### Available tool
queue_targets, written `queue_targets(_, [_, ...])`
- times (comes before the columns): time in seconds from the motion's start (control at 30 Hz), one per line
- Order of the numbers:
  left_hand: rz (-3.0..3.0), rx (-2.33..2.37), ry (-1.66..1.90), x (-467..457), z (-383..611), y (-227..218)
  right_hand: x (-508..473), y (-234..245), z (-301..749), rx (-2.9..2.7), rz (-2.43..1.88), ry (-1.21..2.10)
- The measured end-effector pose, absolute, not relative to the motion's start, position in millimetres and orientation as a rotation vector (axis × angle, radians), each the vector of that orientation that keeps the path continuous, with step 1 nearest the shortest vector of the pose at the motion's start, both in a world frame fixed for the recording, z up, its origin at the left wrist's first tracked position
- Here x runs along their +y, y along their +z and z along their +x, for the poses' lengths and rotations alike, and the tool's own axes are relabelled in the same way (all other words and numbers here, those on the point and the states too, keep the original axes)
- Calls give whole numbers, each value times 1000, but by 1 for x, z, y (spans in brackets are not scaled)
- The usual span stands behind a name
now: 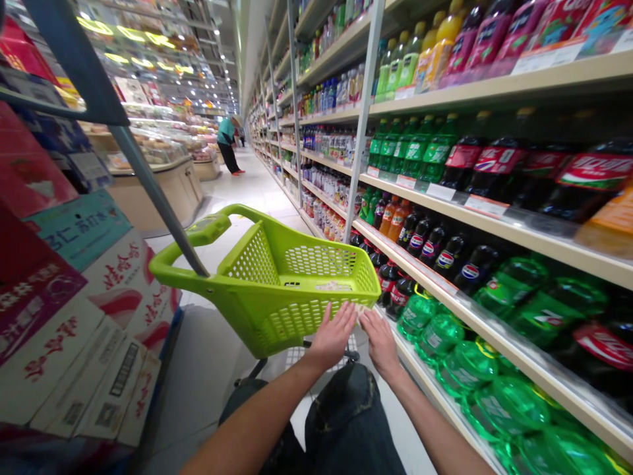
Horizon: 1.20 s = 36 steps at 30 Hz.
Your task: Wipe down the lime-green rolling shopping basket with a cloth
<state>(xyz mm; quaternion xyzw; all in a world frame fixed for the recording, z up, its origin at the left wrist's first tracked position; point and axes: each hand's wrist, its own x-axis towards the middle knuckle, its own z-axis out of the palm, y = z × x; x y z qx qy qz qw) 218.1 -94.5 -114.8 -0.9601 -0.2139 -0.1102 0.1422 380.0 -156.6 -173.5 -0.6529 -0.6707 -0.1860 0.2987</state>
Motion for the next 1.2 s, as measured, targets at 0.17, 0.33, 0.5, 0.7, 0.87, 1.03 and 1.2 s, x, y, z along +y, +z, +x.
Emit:
queue_targets(0.17, [-2780,-611,-301,-96,227,-115,-145,-164,389,-1670,-1700,-596])
queue_targets(0.33, [-2811,-590,-328,-97,228,-113,-153,-191,389,-1815,-1714,-471])
queue_targets(0.5, [-2811,-633,-291,-93,229,-114,-156,-167,400,-1689,-1623,-566])
queue_targets(0.7, [-2818,-567,-315,-97,238,-112,-155,-194,408,-1714,-1708,-473])
queue_targets(0.87, [-2828,-581,-271,-96,237,-114,-163,-193,410,-1668,-1672,-501])
queue_targets(1.03, [-2854,-610,-267,-96,238,-118,-154,-185,423,-1600,-1735,-515])
queue_targets(1.2, [-2825,-643,-273,-92,225,-122,-157,-182,412,-1686,-1736,-485])
